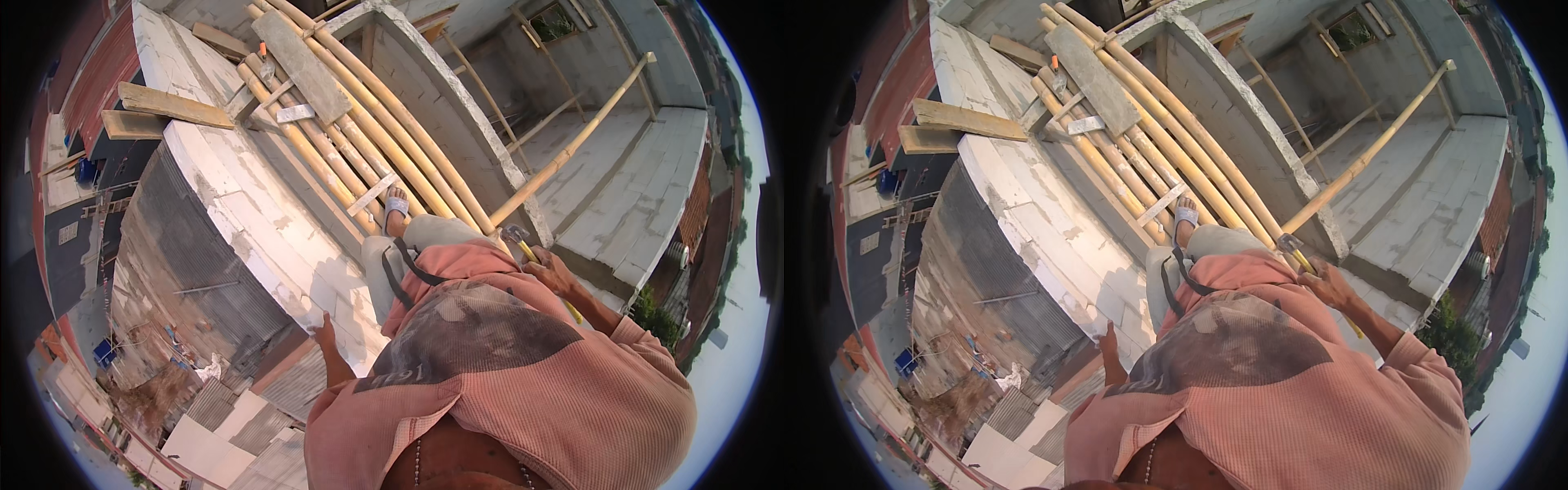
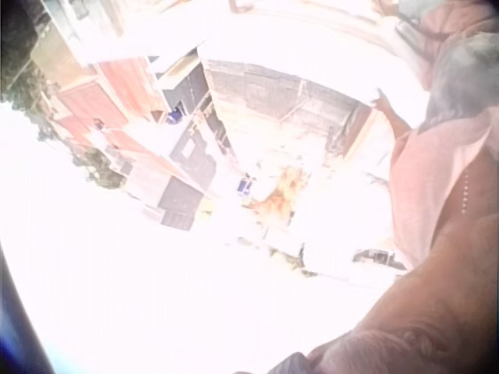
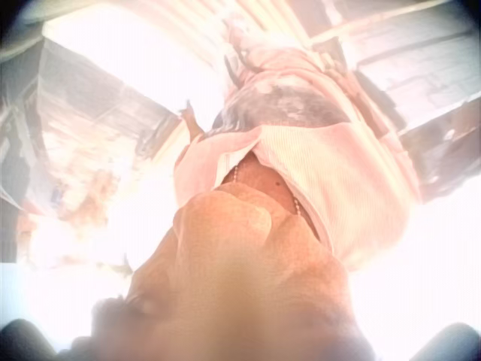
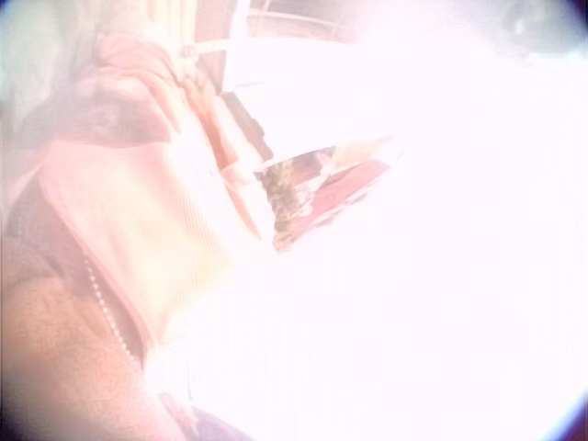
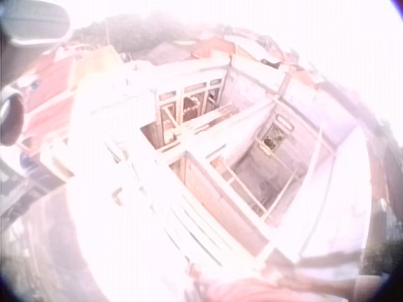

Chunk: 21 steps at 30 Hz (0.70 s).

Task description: The person positions wooden beams and a long metallic straightedge onto a masonry wall at a high construction site, then hammers a nail through a wooden block to secure it.

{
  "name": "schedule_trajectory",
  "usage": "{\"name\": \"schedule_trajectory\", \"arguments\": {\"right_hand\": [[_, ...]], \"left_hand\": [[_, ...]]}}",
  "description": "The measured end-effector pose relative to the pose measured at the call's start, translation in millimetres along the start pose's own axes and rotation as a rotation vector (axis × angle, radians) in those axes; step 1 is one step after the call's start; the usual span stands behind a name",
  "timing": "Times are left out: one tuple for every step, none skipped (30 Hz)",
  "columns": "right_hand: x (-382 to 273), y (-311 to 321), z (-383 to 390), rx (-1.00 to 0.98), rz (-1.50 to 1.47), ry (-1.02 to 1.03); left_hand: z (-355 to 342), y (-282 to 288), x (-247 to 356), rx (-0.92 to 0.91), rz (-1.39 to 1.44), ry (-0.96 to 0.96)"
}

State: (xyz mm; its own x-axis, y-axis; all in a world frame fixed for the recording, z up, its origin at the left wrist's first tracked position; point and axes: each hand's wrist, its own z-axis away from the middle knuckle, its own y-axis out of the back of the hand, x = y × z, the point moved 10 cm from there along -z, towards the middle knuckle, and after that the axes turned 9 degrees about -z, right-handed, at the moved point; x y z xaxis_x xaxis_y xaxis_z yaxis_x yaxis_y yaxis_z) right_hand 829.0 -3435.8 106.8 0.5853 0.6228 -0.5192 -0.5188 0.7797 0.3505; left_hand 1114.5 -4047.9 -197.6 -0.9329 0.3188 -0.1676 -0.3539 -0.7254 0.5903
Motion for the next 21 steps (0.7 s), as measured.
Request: {"name": "schedule_trajectory", "arguments": {"right_hand": [[0,0,-1,-0.007,-0.003,-0.001],[3,3,-1,0.027,0.008,-0.019],[6,6,-2,0.06,0.019,-0.038],[0,5,-2,0.06,0.017,-0.036],[1,6,1,0.08,0.014,-0.127],[5,6,4,0.098,0.011,-0.218],[10,4,8,0.105,0.006,-0.226],[10,4,10,0.124,0.096,-0.162],[8,2,11,0.144,0.184,-0.098],[7,-4,12,0.142,0.181,-0.096],[15,-7,13,0.169,0.105,-0.185],[22,-9,13,0.194,0.027,-0.274],[20,-15,13,0.157,0.001,-0.297],[19,-18,11,0.158,-0.027,-0.306],[17,-21,8,0.17,-0.057,-0.315],[16,-23,5,0.185,-0.086,-0.328],[16,-26,2,0.2,-0.116,-0.342],[13,-29,-5,0.204,-0.14,-0.353],[11,-32,-12,0.21,-0.168,-0.365],[6,-34,-20,0.21,-0.196,-0.369],[0,-36,-28,0.213,-0.223,-0.375]], "left_hand": [[-4,3,-5,0.003,-0.003,0.006],[-12,1,-7,-0.014,0.044,-0.026],[-17,0,-11,-0.03,0.091,-0.059],[-20,1,-12,-0.028,0.09,-0.06],[-22,-1,-15,-0.043,0.053,-0.062],[-23,-3,-17,-0.059,0.014,-0.064],[-25,-6,-16,-0.063,0.006,-0.07],[-26,-5,-14,-0.067,0.006,-0.066],[-28,-2,-14,-0.071,0.005,-0.061],[-29,0,-15,-0.067,0.005,-0.06],[-30,-2,-16,-0.118,0.013,-0.061],[-29,-2,-18,-0.167,0.021,-0.062],[-28,0,-12,-0.203,0.009,-0.073],[-25,-1,-7,-0.238,0.018,-0.072],[-22,-2,1,-0.275,0.02,-0.078],[-17,-3,13,-0.317,0.026,-0.085],[-13,-5,26,-0.359,0.029,-0.088],[-7,-6,32,-0.402,0.047,-0.074],[-1,-6,43,-0.445,0.057,-0.068],[6,-6,51,-0.486,0.082,-0.053],[13,-8,61,-0.538,0.104,-0.042]]}}
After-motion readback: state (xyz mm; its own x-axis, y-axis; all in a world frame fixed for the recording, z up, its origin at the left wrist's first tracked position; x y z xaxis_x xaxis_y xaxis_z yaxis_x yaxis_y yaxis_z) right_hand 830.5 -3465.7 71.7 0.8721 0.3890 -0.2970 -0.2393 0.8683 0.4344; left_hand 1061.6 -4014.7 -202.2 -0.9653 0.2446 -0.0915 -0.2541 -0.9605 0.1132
